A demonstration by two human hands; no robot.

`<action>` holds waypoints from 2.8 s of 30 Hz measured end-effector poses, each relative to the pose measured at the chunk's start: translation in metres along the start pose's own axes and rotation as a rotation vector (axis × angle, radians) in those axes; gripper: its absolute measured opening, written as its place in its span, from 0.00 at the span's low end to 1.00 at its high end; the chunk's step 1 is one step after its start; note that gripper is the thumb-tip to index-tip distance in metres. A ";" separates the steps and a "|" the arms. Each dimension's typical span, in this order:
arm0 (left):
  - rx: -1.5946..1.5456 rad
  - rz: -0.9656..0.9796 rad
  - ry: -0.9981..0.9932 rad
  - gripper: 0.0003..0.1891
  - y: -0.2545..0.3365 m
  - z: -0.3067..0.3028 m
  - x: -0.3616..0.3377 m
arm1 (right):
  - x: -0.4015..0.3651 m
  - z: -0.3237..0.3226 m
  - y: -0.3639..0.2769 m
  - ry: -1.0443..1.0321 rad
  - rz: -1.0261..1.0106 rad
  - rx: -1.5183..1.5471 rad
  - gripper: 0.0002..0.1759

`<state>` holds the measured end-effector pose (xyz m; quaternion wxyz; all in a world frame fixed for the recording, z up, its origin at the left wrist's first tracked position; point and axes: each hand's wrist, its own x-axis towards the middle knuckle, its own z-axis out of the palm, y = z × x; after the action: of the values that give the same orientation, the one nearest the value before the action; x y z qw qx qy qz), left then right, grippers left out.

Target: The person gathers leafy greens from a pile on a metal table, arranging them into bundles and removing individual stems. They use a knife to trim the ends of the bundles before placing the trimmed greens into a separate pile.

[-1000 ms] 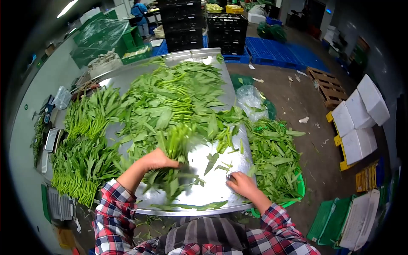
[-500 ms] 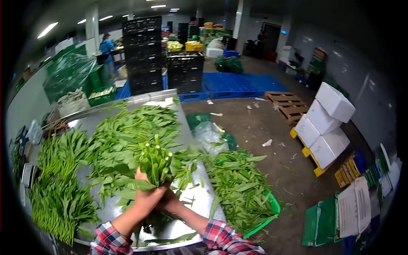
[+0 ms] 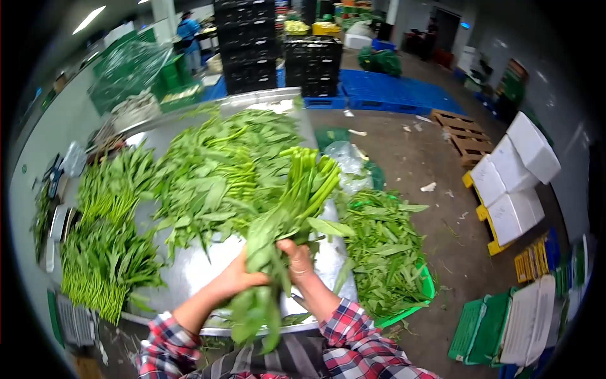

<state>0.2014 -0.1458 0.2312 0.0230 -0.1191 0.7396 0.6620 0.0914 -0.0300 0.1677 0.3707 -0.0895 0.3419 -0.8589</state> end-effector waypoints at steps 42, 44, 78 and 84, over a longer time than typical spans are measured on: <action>1.954 0.546 -0.022 0.31 0.033 -0.134 -0.093 | 0.002 -0.050 -0.026 -0.113 -0.340 -0.931 0.11; 1.977 0.590 0.020 0.32 0.031 -0.142 -0.100 | 0.005 -0.083 -0.037 0.051 -0.090 -0.534 0.10; 1.881 0.643 0.224 0.30 0.069 -0.169 -0.099 | -0.021 -0.112 -0.105 0.139 -0.147 -0.861 0.21; 1.914 0.666 0.143 0.31 0.073 -0.158 -0.084 | 0.002 -0.002 -0.029 -0.387 -0.333 -1.051 0.17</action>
<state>0.2877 -0.2820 0.3374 -0.1212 0.1220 0.9544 -0.2439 0.0720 -0.0158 0.1848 0.1924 -0.4691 0.6295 -0.5887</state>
